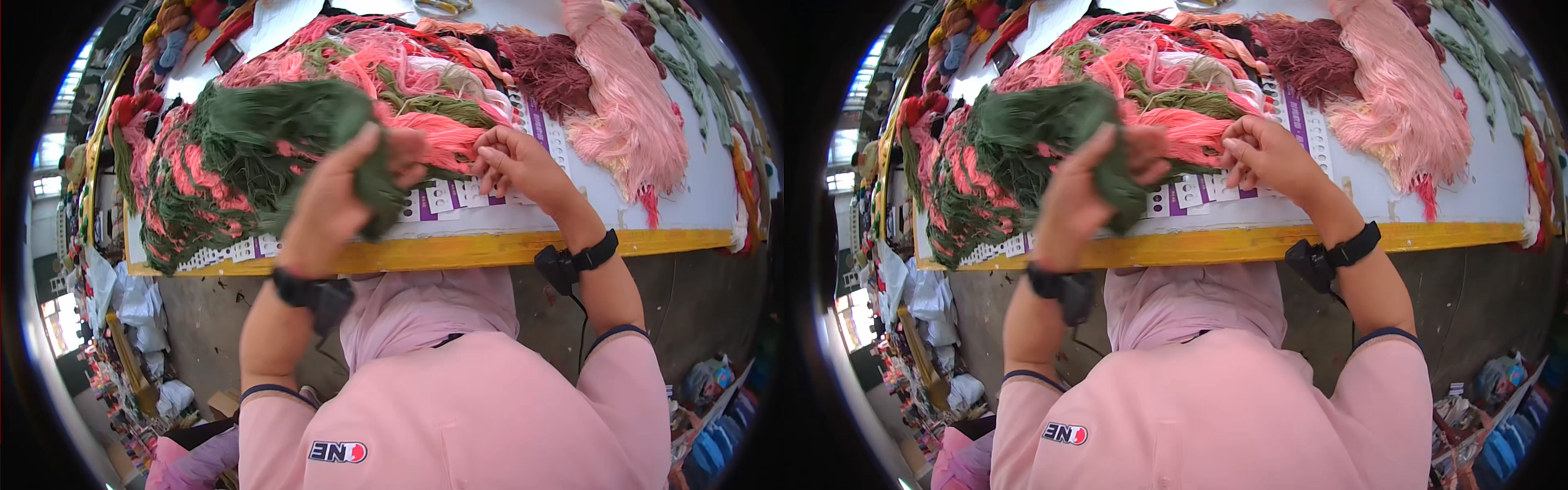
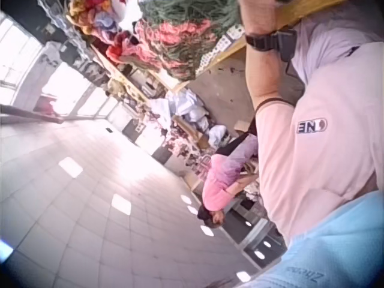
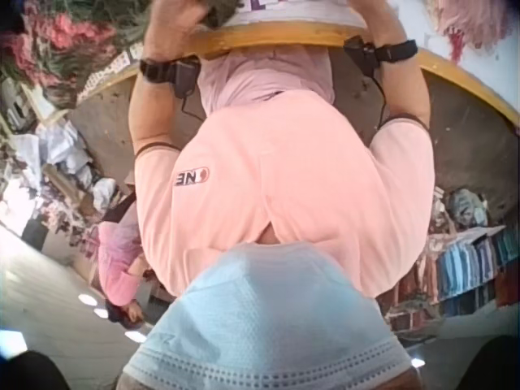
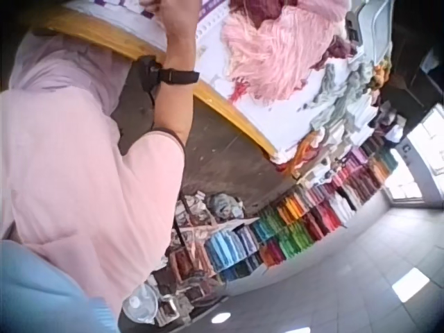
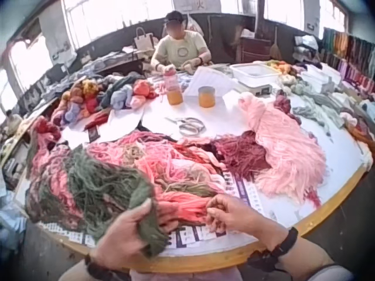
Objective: The person picks up a bundle of green yarn, pulls out a single strand, and cuts it using shears. They then thread the strand through a hole in a paper card and tie it into a knot by hand, repeating the process several times.
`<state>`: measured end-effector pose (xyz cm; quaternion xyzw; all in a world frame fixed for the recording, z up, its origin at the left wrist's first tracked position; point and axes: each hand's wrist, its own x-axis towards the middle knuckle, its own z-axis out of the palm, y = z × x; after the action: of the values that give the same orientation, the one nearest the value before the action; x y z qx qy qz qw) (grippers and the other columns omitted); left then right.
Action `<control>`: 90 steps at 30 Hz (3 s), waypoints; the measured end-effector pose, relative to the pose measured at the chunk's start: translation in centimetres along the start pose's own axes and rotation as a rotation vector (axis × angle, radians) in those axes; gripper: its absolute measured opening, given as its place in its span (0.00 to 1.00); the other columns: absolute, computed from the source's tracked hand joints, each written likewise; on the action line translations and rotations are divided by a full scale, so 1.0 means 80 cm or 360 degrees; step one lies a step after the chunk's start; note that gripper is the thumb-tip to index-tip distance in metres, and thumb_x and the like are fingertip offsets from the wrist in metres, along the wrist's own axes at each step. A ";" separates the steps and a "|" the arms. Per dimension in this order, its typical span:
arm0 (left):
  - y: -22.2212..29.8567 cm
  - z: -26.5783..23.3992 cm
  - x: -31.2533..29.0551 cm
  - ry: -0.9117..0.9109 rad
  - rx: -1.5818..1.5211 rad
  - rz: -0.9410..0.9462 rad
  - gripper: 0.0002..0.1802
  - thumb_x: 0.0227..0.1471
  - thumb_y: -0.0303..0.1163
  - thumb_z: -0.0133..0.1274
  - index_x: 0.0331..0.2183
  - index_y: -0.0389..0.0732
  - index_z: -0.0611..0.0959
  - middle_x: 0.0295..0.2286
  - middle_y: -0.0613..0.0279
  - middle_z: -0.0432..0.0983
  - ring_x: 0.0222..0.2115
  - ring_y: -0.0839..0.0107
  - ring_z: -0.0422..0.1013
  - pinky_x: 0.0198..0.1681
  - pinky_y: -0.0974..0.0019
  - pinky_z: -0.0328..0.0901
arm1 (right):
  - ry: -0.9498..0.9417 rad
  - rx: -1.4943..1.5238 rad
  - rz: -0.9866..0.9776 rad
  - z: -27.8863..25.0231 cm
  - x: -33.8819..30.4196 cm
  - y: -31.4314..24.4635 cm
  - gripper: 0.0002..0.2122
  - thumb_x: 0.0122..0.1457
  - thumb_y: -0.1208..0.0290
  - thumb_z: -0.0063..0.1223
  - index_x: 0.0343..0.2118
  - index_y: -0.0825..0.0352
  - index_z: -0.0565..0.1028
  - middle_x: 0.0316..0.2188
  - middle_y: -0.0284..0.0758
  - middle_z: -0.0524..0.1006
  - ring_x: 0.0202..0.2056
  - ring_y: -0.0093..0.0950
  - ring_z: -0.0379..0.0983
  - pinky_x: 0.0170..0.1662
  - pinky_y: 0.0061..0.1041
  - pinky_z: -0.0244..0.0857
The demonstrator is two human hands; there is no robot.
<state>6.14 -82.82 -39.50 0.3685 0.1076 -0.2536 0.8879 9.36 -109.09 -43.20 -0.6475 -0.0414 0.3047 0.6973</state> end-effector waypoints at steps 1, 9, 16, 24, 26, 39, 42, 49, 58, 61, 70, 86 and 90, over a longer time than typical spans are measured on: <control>-0.028 -0.008 0.010 -0.0031 -0.0194 -0.0083 0.24 0.63 0.40 0.42 0.51 0.30 0.72 0.52 0.47 0.70 0.55 0.56 0.65 0.59 0.51 0.58 | 0.0032 -0.0220 -0.0024 0.007 0.000 -0.001 0.08 0.64 0.67 0.48 0.36 0.67 0.72 0.25 0.31 0.77 0.26 0.16 0.74 0.24 0.13 0.64; -0.057 -0.012 0.002 -0.0135 -0.0254 -0.0035 0.27 0.64 0.41 0.38 0.56 0.30 0.67 0.52 0.51 0.68 0.50 0.62 0.69 0.51 0.55 0.66 | -0.0156 0.0074 0.0032 0.093 0.013 0.014 0.05 0.61 0.70 0.53 0.35 0.65 0.74 0.24 0.24 0.72 0.22 0.11 0.64 0.24 0.11 0.56; -0.054 -0.016 -0.013 0.0123 -0.0224 0.0098 0.24 0.62 0.35 0.45 0.54 0.31 0.68 0.48 0.52 0.71 0.43 0.65 0.72 0.44 0.60 0.70 | -0.0072 0.0305 0.0082 0.082 -0.003 0.015 0.05 0.63 0.70 0.50 0.35 0.66 0.74 0.28 0.29 0.77 0.25 0.13 0.68 0.28 0.14 0.61; -0.061 0.004 -0.013 0.0250 0.0022 0.0205 0.27 0.51 0.20 0.55 0.53 0.30 0.69 0.34 0.53 0.76 0.32 0.64 0.74 0.35 0.63 0.70 | -0.0075 0.0258 -0.0082 0.087 -0.018 0.021 0.07 0.66 0.70 0.44 0.34 0.66 0.72 0.26 0.29 0.78 0.22 0.13 0.67 0.24 0.12 0.60; -0.062 0.005 -0.013 0.0249 0.0054 0.0212 0.27 0.51 0.19 0.55 0.53 0.29 0.69 0.32 0.53 0.76 0.29 0.65 0.74 0.34 0.64 0.70 | -0.0063 0.0258 -0.0089 0.089 -0.019 0.021 0.07 0.66 0.70 0.44 0.34 0.66 0.72 0.26 0.29 0.78 0.22 0.13 0.67 0.23 0.12 0.60; -0.062 0.010 -0.016 0.0306 0.0105 0.0240 0.26 0.50 0.18 0.54 0.52 0.29 0.71 0.32 0.53 0.76 0.27 0.68 0.74 0.35 0.66 0.70 | -0.0086 0.0305 -0.0113 0.086 -0.019 0.027 0.07 0.68 0.68 0.42 0.36 0.64 0.71 0.27 0.29 0.78 0.22 0.12 0.68 0.24 0.11 0.60; -0.062 0.008 -0.017 0.0290 0.0097 0.0229 0.26 0.50 0.18 0.53 0.52 0.29 0.71 0.33 0.52 0.76 0.27 0.67 0.74 0.35 0.66 0.70 | -0.0032 0.0319 -0.0092 0.090 -0.020 0.023 0.08 0.68 0.70 0.41 0.35 0.66 0.71 0.25 0.30 0.78 0.21 0.13 0.67 0.23 0.11 0.59; -0.059 -0.010 -0.014 0.0151 -0.0036 0.0104 0.25 0.57 0.28 0.49 0.56 0.33 0.68 0.43 0.53 0.75 0.38 0.65 0.73 0.41 0.62 0.70 | -0.0084 0.0294 -0.0065 0.086 -0.020 0.021 0.07 0.67 0.70 0.43 0.36 0.67 0.72 0.26 0.30 0.77 0.22 0.13 0.67 0.25 0.12 0.60; -0.050 -0.013 -0.015 -0.0074 -0.0177 -0.0064 0.28 0.61 0.36 0.44 0.59 0.34 0.64 0.55 0.54 0.66 0.47 0.64 0.69 0.51 0.58 0.68 | -0.0162 -0.0231 -0.0130 0.092 -0.015 0.027 0.06 0.60 0.71 0.54 0.35 0.68 0.75 0.26 0.22 0.72 0.25 0.09 0.61 0.27 0.12 0.54; -0.048 -0.011 -0.017 -0.0121 -0.0257 -0.0088 0.28 0.61 0.36 0.44 0.59 0.34 0.64 0.55 0.54 0.66 0.46 0.64 0.70 0.49 0.56 0.68 | -0.0232 -0.0210 -0.0132 0.091 -0.017 0.022 0.06 0.61 0.70 0.53 0.37 0.67 0.75 0.26 0.22 0.72 0.25 0.08 0.60 0.27 0.12 0.54; -0.045 -0.008 -0.018 -0.0118 -0.0240 -0.0070 0.28 0.62 0.38 0.43 0.59 0.35 0.63 0.55 0.52 0.65 0.48 0.62 0.70 0.51 0.52 0.68 | -0.0240 0.0467 0.0070 0.084 -0.019 0.018 0.07 0.62 0.71 0.52 0.39 0.68 0.74 0.31 0.29 0.76 0.32 0.17 0.71 0.35 0.18 0.66; -0.045 -0.008 -0.017 -0.0167 -0.0198 -0.0092 0.29 0.63 0.38 0.41 0.60 0.34 0.61 0.56 0.52 0.64 0.52 0.60 0.67 0.54 0.51 0.66 | -0.0122 0.0407 -0.0055 0.098 -0.012 0.022 0.06 0.60 0.72 0.54 0.37 0.68 0.76 0.29 0.26 0.76 0.31 0.15 0.70 0.34 0.17 0.63; -0.047 -0.005 -0.015 -0.0097 -0.0203 -0.0073 0.28 0.62 0.38 0.42 0.59 0.34 0.62 0.56 0.51 0.64 0.51 0.62 0.68 0.53 0.52 0.67 | -0.0087 0.0380 -0.0062 0.108 -0.009 0.017 0.05 0.59 0.74 0.55 0.34 0.69 0.77 0.27 0.27 0.76 0.31 0.16 0.72 0.35 0.20 0.68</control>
<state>3.14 -84.36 -41.62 0.3008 0.1048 -0.2778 0.9063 4.37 -101.84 -42.86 -0.5505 -0.0365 0.3114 0.7737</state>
